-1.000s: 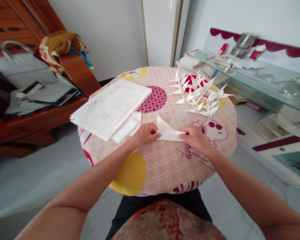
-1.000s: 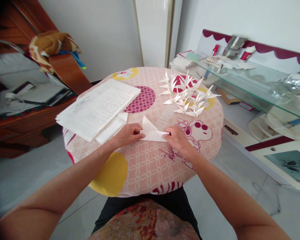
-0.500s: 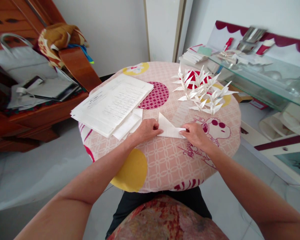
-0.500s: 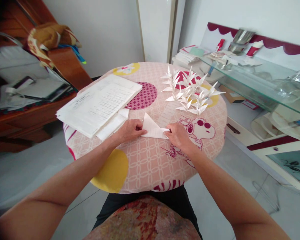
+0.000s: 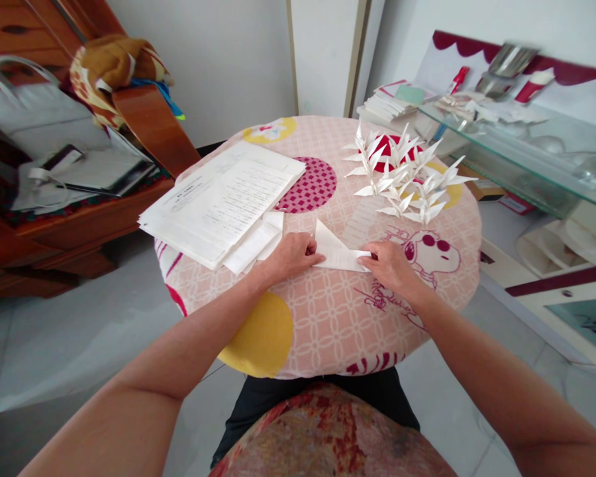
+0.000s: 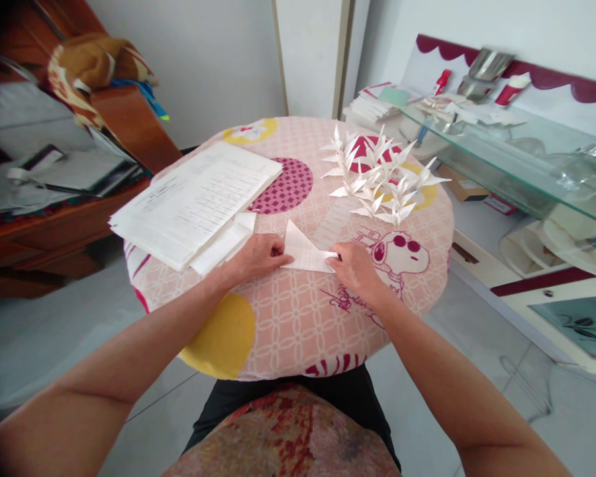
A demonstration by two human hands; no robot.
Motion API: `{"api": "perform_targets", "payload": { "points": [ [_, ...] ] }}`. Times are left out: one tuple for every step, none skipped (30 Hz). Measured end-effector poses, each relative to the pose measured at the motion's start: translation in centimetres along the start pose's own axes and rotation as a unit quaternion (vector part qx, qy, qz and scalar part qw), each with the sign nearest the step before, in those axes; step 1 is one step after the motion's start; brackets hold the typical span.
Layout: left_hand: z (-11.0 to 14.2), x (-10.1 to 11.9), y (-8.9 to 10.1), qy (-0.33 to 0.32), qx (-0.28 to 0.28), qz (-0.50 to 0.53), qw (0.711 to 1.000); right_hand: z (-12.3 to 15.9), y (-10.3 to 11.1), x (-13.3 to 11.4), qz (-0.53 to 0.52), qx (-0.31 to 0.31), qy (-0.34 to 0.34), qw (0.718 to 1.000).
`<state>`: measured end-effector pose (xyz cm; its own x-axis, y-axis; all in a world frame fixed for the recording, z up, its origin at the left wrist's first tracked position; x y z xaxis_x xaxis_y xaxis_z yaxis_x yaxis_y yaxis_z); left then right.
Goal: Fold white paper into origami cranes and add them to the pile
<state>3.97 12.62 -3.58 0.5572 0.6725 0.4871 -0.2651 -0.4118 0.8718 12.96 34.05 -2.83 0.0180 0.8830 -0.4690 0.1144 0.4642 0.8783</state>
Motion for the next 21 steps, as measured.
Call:
{"api": "perform_targets", "payload": {
  "points": [
    [0.07,0.01,-0.03,-0.003,0.002,-0.002,1.0,-0.02,-0.01,-0.01,-0.003,-0.003,-0.002,1.0],
    [0.14,0.03,-0.05,-0.008,0.005,-0.006,1.0,-0.04,-0.02,-0.01,-0.007,-0.005,-0.004,1.0],
    [0.23,0.06,-0.07,-0.013,0.008,-0.011,1.0,-0.06,-0.02,-0.02,-0.011,-0.006,-0.005,1.0],
    [0.32,0.09,-0.08,-0.018,0.013,-0.017,1.0,-0.09,0.0,-0.03,-0.014,-0.008,-0.007,1.0],
    [0.42,0.14,-0.08,-0.021,0.017,-0.023,0.999,-0.13,0.04,-0.04,-0.016,-0.009,-0.008,1.0],
    [0.53,0.19,-0.06,-0.023,0.021,-0.029,0.999,-0.17,0.1,-0.06,-0.018,-0.011,-0.008,1.0],
    [0.62,0.25,-0.05,-0.023,0.025,-0.034,0.999,-0.23,0.18,-0.07,-0.022,-0.014,-0.01,1.0],
    [0.71,0.3,-0.03,-0.022,0.026,-0.037,0.999,-0.29,0.27,-0.09,-0.027,-0.02,-0.012,0.999],
    [0.77,0.35,-0.02,-0.02,0.026,-0.04,0.999,-0.36,0.37,-0.1,-0.033,-0.025,-0.016,0.999],
    [0.8,0.38,-0.02,-0.019,0.024,-0.041,0.999,-0.43,0.46,-0.11,-0.038,-0.029,-0.02,0.999],
    [0.8,0.39,-0.03,-0.019,0.02,-0.043,0.999,-0.51,0.54,-0.1,-0.041,-0.031,-0.024,0.998],
    [0.79,0.38,-0.04,-0.019,0.017,-0.045,0.999,-0.58,0.6,-0.09,-0.043,-0.033,-0.027,0.998],
    [0.75,0.36,-0.06,-0.019,0.014,-0.046,0.999,-0.64,0.63,-0.07,-0.044,-0.034,-0.028,0.998],
    [0.72,0.31,-0.09,-0.02,0.012,-0.048,0.999,-0.69,0.62,-0.05,-0.044,-0.034,-0.027,0.998],
    [0.68,0.26,-0.11,-0.022,0.013,-0.049,0.998,-0.73,0.59,-0.02,-0.044,-0.032,-0.027,0.998],
    [0.66,0.21,-0.13,-0.025,0.015,-0.049,0.998,-0.76,0.54,0.01,-0.044,-0.03,-0.027,0.998],
    [0.64,0.16,-0.14,-0.028,0.018,-0.05,0.998,-0.78,0.49,0.03,-0.044,-0.026,-0.026,0.998],
    [0.64,0.11,-0.14,-0.031,0.021,-0.05,0.998,-0.8,0.44,0.05,-0.043,-0.023,-0.024,0.999],
    [0.64,0.08,-0.14,-0.034,0.023,-0.05,0.998,-0.82,0.39,0.05,-0.042,-0.021,-0.022,0.999],
    [0.63,0.07,-0.14,-0.037,0.025,-0.05,0.998,-0.83,0.35,0.04,-0.042,-0.02,-0.02,0.999],
    [0.62,0.06,-0.13,-0.037,0.026,-0.05,0.998,-0.85,0.33,0.02,-0.043,-0.021,-0.018,0.999]
  ]
}}
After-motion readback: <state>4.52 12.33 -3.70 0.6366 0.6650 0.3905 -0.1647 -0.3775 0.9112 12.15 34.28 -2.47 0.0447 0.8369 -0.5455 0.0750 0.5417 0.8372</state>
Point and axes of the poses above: each hand's wrist, its own z-axis away from the middle knuckle, its own y-axis out of the back of the hand, x = y × z, the point moved 2 cm from there along -z, towards the middle knuckle, and after that the axes turned 3 degrees about x, right-handed, at the moved point
